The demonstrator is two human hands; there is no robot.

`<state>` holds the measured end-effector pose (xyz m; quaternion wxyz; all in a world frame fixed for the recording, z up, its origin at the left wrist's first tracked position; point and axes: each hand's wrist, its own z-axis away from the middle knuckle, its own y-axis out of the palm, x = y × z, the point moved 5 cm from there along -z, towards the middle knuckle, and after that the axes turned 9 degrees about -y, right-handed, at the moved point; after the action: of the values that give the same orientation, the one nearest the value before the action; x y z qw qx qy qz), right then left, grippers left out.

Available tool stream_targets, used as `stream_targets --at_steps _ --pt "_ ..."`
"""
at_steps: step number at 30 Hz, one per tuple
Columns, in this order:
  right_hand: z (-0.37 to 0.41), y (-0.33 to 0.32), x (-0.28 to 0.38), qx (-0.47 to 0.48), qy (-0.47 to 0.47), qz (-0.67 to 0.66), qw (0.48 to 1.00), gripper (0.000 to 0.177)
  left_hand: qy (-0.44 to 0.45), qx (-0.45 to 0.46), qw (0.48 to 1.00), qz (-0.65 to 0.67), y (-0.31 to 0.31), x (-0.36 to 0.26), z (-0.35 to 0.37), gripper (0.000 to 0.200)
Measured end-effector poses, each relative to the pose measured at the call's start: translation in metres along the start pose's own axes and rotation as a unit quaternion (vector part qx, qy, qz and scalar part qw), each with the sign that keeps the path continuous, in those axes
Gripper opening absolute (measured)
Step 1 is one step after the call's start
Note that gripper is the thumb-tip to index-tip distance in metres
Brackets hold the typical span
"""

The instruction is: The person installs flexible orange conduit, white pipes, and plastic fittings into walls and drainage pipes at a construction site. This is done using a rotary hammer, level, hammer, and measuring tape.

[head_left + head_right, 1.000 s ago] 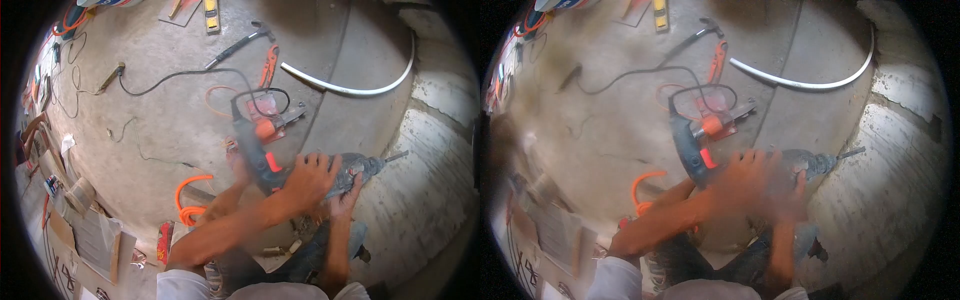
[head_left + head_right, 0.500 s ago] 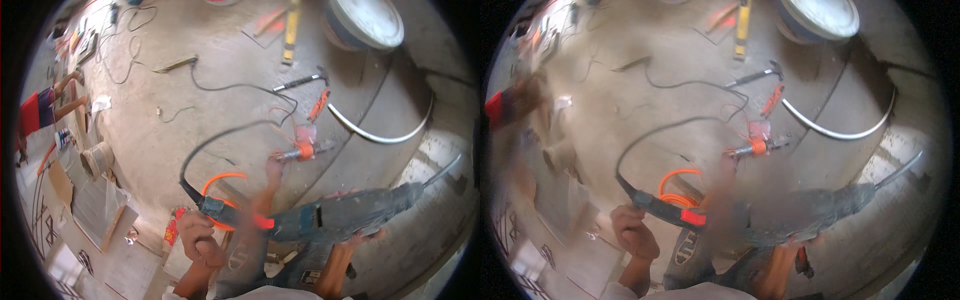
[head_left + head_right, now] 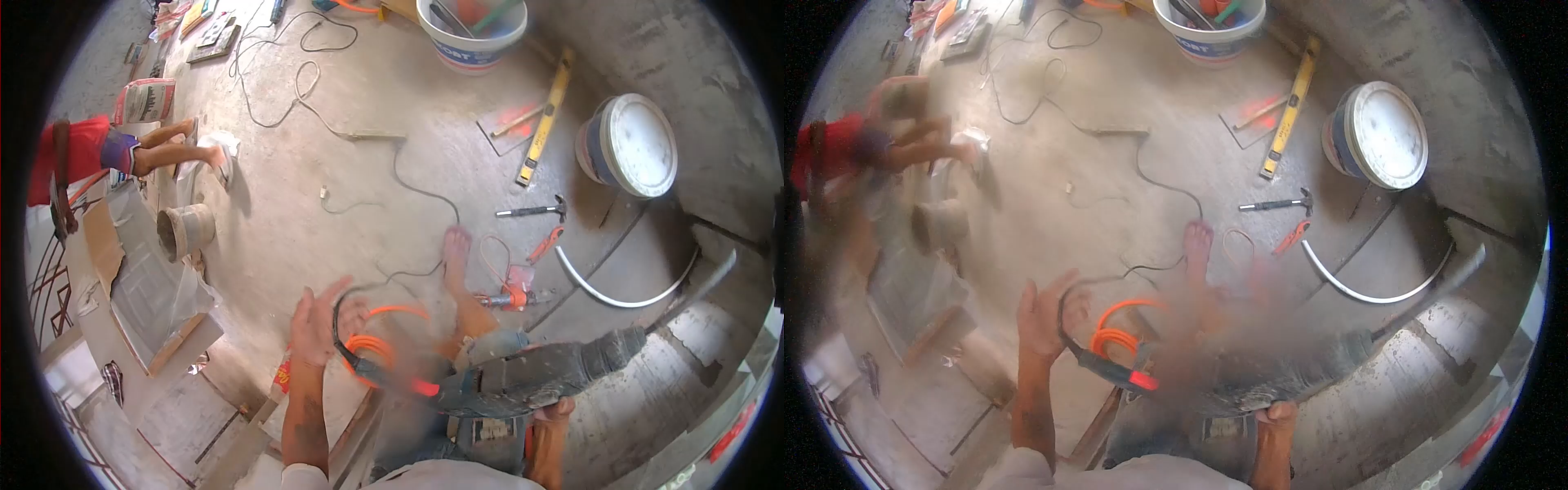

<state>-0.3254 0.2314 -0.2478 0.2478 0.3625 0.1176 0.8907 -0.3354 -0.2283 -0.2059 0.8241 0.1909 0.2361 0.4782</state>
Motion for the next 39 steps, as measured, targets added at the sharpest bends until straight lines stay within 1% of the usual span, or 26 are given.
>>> stream_targets --at_steps 1,4,6,7,10,11,13,15,16,17,19,20,21,22,23,24,26,28,29,30,31,33,35,36,37,39 --pt "-0.002 0.010 0.008 -0.003 0.005 0.007 1.000 0.057 0.038 -0.018 0.999 0.031 0.011 -0.028 -0.004 0.074" --pt "-0.021 0.045 0.030 -0.009 0.012 0.031 0.999 0.056 0.103 0.000 0.992 -0.068 0.006 -0.137 -0.029 0.073" --pt "-0.044 0.068 0.039 -0.018 0.012 0.040 0.999 0.055 0.161 -0.015 0.982 -0.099 0.021 -0.225 -0.052 0.067" --pt "-0.053 0.079 0.042 -0.022 0.015 0.045 0.999 0.054 0.249 -0.079 0.958 -0.122 0.031 -0.276 -0.068 0.062" --pt "-0.064 0.113 0.049 -0.049 0.037 0.061 0.996 0.053 0.396 -0.223 0.883 -0.117 0.097 -0.386 -0.088 0.045" --pt "-0.067 0.125 0.049 -0.046 0.039 0.057 0.997 0.053 0.381 -0.166 0.900 -0.134 0.113 -0.423 -0.078 0.045" --pt "-0.074 0.149 0.046 -0.040 0.044 0.048 0.997 0.052 0.383 -0.096 0.895 -0.211 0.141 -0.481 -0.081 0.046" --pt "-0.090 0.179 0.040 -0.033 0.050 0.034 0.998 0.051 0.402 -0.081 0.853 -0.323 0.174 -0.516 -0.098 0.049" --pt "-0.101 0.196 0.033 -0.025 0.054 0.025 0.998 0.051 0.396 -0.126 0.841 -0.347 0.190 -0.523 -0.110 0.054" --pt "-0.120 0.215 0.024 -0.012 0.057 0.016 0.998 0.050 0.401 -0.167 0.810 -0.394 0.208 -0.523 -0.121 0.054" --pt "-0.171 0.264 -0.007 -0.001 0.066 -0.019 0.998 0.049 0.372 -0.190 0.775 -0.474 0.208 -0.543 -0.170 0.055" --pt "-0.201 0.313 -0.011 -0.046 0.038 -0.043 0.997 0.037 0.367 -0.203 0.766 -0.488 0.212 -0.546 -0.191 0.054" --pt "-0.233 0.329 -0.033 -0.070 0.055 -0.055 0.994 0.035 0.364 -0.194 0.757 -0.506 0.198 -0.558 -0.223 0.053" --pt "-0.261 0.341 -0.056 -0.098 0.073 -0.068 0.990 0.032 0.363 -0.209 0.724 -0.548 0.187 -0.567 -0.255 0.051" --pt "-0.282 0.368 -0.066 -0.135 0.081 -0.076 0.985 0.029 0.362 -0.222 0.689 -0.587 0.172 -0.574 -0.288 0.049" --pt "-0.311 0.393 -0.078 -0.168 0.083 -0.085 0.979 0.026 0.357 -0.253 0.638 -0.633 0.145 -0.588 -0.329 0.046" --pt "-0.366 0.412 -0.122 -0.183 0.069 -0.134 0.971 0.024 0.377 -0.296 0.529 -0.700 0.114 -0.606 -0.404 0.037" --pt "-0.405 0.408 -0.180 -0.185 0.151 -0.128 0.962 0.024 0.459 -0.301 0.332 -0.767 0.098 -0.590 -0.450 0.036" --pt "-0.421 0.433 -0.185 -0.184 0.131 -0.146 0.963 0.022 0.497 -0.278 0.230 -0.789 0.092 -0.569 -0.472 0.036" --pt "-0.449 0.429 -0.222 -0.143 0.151 -0.217 0.954 0.024 0.485 -0.202 0.268 -0.807 0.072 -0.546 -0.498 0.036" --pt "-0.483 0.425 -0.242 -0.155 0.135 -0.204 0.957 0.025 0.483 -0.125 0.304 -0.811 0.058 -0.522 -0.524 0.036" --pt "-0.509 0.425 -0.284 -0.191 0.133 -0.172 0.957 0.028 0.336 0.025 0.325 -0.884 0.032 -0.458 -0.555 0.030" --pt "-0.532 0.430 -0.307 -0.184 0.113 -0.183 0.959 0.031 0.235 0.036 0.291 -0.927 -0.022 -0.403 -0.586 0.024" --pt "-0.553 0.433 -0.311 -0.175 0.090 -0.188 0.962 0.033 0.161 0.026 0.356 -0.920 -0.046 -0.383 -0.606 0.024" --pt "-0.566 0.435 -0.314 -0.192 0.091 -0.171 0.962 0.034 0.081 0.015 0.418 -0.905 -0.060 -0.365 -0.619 0.025" --pt "-0.574 0.427 -0.325 -0.233 0.107 -0.134 0.957 0.036 0.023 -0.026 0.483 -0.875 -0.074 -0.338 -0.630 0.028"
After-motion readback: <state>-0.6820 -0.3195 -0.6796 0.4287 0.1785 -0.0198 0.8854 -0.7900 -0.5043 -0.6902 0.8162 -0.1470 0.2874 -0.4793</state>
